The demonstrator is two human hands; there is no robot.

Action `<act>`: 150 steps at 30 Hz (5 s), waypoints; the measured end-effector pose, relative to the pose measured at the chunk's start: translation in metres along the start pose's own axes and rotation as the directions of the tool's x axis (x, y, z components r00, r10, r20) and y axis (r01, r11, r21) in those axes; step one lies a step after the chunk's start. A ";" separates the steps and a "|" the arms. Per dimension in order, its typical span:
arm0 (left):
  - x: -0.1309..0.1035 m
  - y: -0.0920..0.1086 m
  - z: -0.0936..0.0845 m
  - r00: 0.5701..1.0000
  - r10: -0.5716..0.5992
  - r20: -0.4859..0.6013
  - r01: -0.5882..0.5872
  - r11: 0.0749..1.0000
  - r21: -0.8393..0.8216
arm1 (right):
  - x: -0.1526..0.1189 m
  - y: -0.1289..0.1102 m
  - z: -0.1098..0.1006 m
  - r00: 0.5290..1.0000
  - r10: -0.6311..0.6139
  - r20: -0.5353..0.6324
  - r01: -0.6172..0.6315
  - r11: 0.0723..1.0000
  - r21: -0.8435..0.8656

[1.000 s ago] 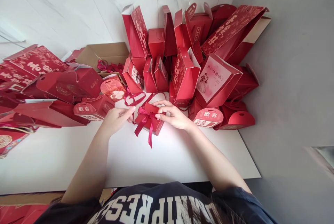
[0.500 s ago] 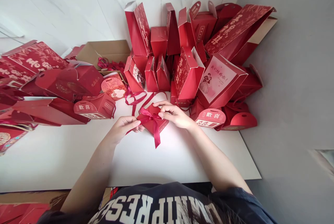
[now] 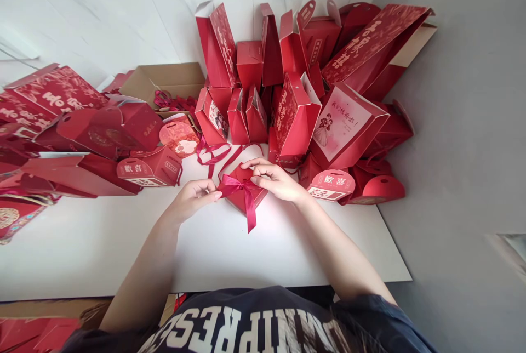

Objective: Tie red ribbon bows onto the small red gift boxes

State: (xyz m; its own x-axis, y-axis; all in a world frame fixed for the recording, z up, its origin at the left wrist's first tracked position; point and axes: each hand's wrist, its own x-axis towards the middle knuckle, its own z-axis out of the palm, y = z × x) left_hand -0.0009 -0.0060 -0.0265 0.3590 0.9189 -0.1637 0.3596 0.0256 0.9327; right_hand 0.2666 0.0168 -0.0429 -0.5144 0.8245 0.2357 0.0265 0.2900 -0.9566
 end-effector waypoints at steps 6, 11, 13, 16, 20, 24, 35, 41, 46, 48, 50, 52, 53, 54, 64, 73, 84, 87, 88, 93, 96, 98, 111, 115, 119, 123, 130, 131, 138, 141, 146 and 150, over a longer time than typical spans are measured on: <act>0.002 0.024 0.019 0.902 0.268 -0.339 -0.203 0.955 0.216 | 0.000 -0.003 0.003 1.000 0.008 -0.023 -0.008 1.000 -0.014; 0.009 0.028 0.041 0.824 0.506 -0.253 -0.379 0.826 0.418 | 0.000 -0.004 0.003 1.000 -0.015 -0.008 0.015 0.998 -0.053; 0.012 0.023 0.045 0.843 0.498 -0.201 -0.391 0.826 0.405 | 0.000 -0.005 0.003 1.000 -0.021 -0.006 0.020 0.998 -0.063; 0.014 0.014 0.048 0.858 0.448 -0.253 -0.337 0.861 0.382 | -0.001 -0.006 0.003 1.000 -0.015 -0.010 0.015 0.998 -0.067; 0.011 0.010 0.050 0.869 0.377 -0.321 -0.236 0.886 0.400 | -0.001 -0.004 0.002 1.000 0.001 -0.025 -0.003 0.996 -0.086; 0.010 0.010 0.049 0.898 0.356 -0.261 -0.245 0.894 0.375 | -0.002 -0.003 0.001 0.999 -0.012 -0.033 0.009 0.994 -0.107; 0.016 0.001 0.046 0.882 0.385 -0.274 -0.317 0.912 0.260 | -0.002 -0.002 -0.003 1.000 0.017 -0.005 -0.017 0.999 -0.046; 0.017 0.003 0.046 0.882 0.376 -0.285 -0.310 0.917 0.250 | -0.002 0.000 0.000 1.000 -0.003 -0.028 0.002 0.999 -0.032; 0.017 0.003 0.046 0.875 0.374 -0.307 -0.305 0.919 0.251 | -0.001 0.001 0.002 0.999 -0.010 -0.042 0.009 1.000 -0.011; 0.017 0.002 0.047 0.874 0.367 -0.318 -0.302 0.923 0.238 | -0.001 0.002 0.002 0.999 -0.010 -0.052 0.010 1.000 0.007; 0.016 0.003 0.047 0.877 0.355 -0.323 -0.294 0.930 0.222 | -0.001 0.002 0.002 0.998 -0.003 -0.060 0.005 1.000 0.024; 0.015 0.004 0.047 0.886 0.337 -0.318 -0.292 0.939 0.181 | -0.001 0.001 0.002 0.998 0.008 -0.061 -0.005 0.999 0.034; 0.015 0.004 0.046 0.894 0.324 -0.308 -0.293 0.945 0.143 | -0.001 0.000 0.001 0.998 0.013 -0.059 -0.011 0.999 0.035; 0.015 0.005 0.045 0.906 0.308 -0.289 -0.294 0.951 0.093 | -0.001 0.000 0.001 0.998 0.016 -0.056 -0.014 0.999 0.035; 0.017 0.006 0.026 0.961 0.247 -0.124 -0.250 0.968 -0.009 | -0.003 0.001 -0.001 0.999 0.017 -0.043 -0.015 0.999 0.042; 0.018 0.012 0.038 0.870 0.363 -0.333 -0.294 0.925 0.239 | -0.001 -0.006 0.010 0.999 0.021 0.025 -0.022 0.999 0.034; 0.019 0.008 0.036 0.942 0.282 -0.181 -0.256 0.954 0.154 | 0.004 -0.008 0.018 0.999 0.050 -0.015 -0.049 0.996 0.078; 0.020 0.006 0.036 0.943 0.276 -0.185 -0.249 0.956 0.154 | 0.004 -0.005 0.019 0.997 0.069 -0.034 -0.064 0.989 0.132; 0.020 0.006 0.036 0.944 0.274 -0.186 -0.247 0.957 0.154 | 0.005 -0.003 0.019 0.996 0.075 -0.038 -0.069 0.986 0.151; 0.020 0.005 0.035 0.943 0.277 -0.185 -0.250 0.955 0.159 | 0.005 0.004 0.021 0.992 0.112 -0.052 -0.092 0.954 0.284; 0.021 0.003 0.036 0.943 0.277 -0.182 -0.250 0.955 0.160 | 0.005 0.007 0.023 0.988 0.140 -0.070 -0.110 0.941 0.320; 0.020 0.003 0.036 0.943 0.278 -0.185 -0.251 0.955 0.157 | 0.005 0.009 0.024 0.985 0.155 -0.081 -0.120 0.938 0.326; 0.014 0.003 0.016 0.974 0.209 -0.088 -0.220 0.967 -0.132 | 0.002 -0.014 0.018 0.964 -0.031 -0.265 0.022 0.999 -0.038; 0.015 0.002 0.015 0.978 0.207 -0.025 -0.209 0.967 -0.143 | -0.017 -0.052 0.016 0.942 -0.154 -0.297 0.034 0.928 -0.372; 0.017 0.001 0.013 0.982 0.190 -0.019 -0.190 0.968 -0.162 | -0.037 -0.066 0.019 0.973 0.013 -0.229 -0.137 0.834 -0.534; 0.020 -0.003 0.013 0.985 0.149 -0.089 -0.162 0.974 -0.158 | -0.040 -0.052 0.026 0.974 0.121 -0.190 -0.207 0.812 -0.545; 0.024 -0.010 0.015 0.972 0.107 -0.211 -0.155 0.962 -0.225 | -0.035 -0.034 0.035 0.963 0.138 -0.230 -0.219 0.898 -0.382; 0.024 -0.011 0.016 0.970 0.111 -0.218 -0.160 0.961 -0.225 | -0.036 -0.034 0.036 0.962 0.168 -0.217 -0.234 0.916 -0.326; 0.022 -0.009 0.016 0.972 0.104 -0.210 -0.152 0.962 -0.226 | -0.039 -0.031 0.035 0.978 0.010 -0.211 -0.082 0.938 -0.338; 0.021 -0.008 0.016 0.972 0.124 -0.201 -0.166 0.963 -0.210 | -0.040 -0.024 0.029 0.972 -0.132 -0.194 0.024 0.878 -0.478; 0.022 -0.007 0.020 0.968 0.137 -0.210 -0.182 0.959 -0.215 | -0.044 -0.013 0.025 0.929 -0.363 -0.074 0.178 0.612 -0.770; 0.021 -0.007 0.023 0.969 0.122 -0.217 -0.172 0.958 -0.228 | -0.046 -0.014 0.025 0.875 -0.484 -0.004 0.239 0.438 -0.866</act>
State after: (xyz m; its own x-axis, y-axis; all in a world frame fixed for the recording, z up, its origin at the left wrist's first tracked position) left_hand 0.0239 0.0045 -0.0437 0.2052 0.9784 0.0251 0.0863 -0.0436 0.9953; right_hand 0.2682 -0.0375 -0.0450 -0.4598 0.5826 0.6701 0.6313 0.7452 -0.2148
